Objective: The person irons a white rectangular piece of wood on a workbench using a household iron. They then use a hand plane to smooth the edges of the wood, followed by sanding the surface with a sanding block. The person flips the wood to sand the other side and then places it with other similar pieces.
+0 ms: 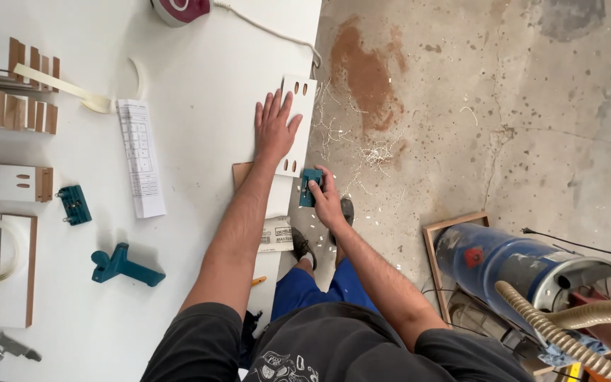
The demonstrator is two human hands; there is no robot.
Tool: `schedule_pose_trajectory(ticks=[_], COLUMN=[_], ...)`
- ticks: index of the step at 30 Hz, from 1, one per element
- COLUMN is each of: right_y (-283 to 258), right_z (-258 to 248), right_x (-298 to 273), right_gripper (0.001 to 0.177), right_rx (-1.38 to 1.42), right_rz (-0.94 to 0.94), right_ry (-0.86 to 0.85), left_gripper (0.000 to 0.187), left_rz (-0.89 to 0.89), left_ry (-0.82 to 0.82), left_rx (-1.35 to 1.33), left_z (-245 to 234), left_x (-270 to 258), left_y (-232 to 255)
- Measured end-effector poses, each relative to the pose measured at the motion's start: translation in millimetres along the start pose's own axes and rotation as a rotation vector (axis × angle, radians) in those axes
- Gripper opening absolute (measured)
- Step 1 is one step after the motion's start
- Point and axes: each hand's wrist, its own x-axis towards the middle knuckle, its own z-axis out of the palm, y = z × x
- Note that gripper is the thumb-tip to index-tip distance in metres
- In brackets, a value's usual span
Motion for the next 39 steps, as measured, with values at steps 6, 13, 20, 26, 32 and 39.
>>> schedule_pose_trajectory(ticks=[6,13,20,26,32,39], right_y=[12,3,-2,-43,-81,22], right_z=[9,15,17,10,-12,-150], right_x=[4,9,31,124,259,323], right_gripper=[0.046,0.049,0.049,0.047,0.046,0.054], right_rx=[-0.046,-0.178,-0.294,-0.276,-0.31,-0.152], right_rz=[0.008,0.008,0.032,-0.015,-0.156,0.156], right_ry=[0.012,0.087,0.161,0.205,0.352,0.797], left_gripper=[0.062,0.056,0.051,0.051,0.05,0.049], left_rz=[0.009,0.039,0.039,0.063,0.097,0.12], left_ry=[0.06,0.108,0.102,0.113,0.225,0.287], left_rx=[0.045,0.053,0.052,0.06,0.07,0.065], left_z=[17,17,18,18,21,8], left_x=[-11,-16,-16,-14,-13,-11], left_y=[-6,-3,-5,-5,-5,1])
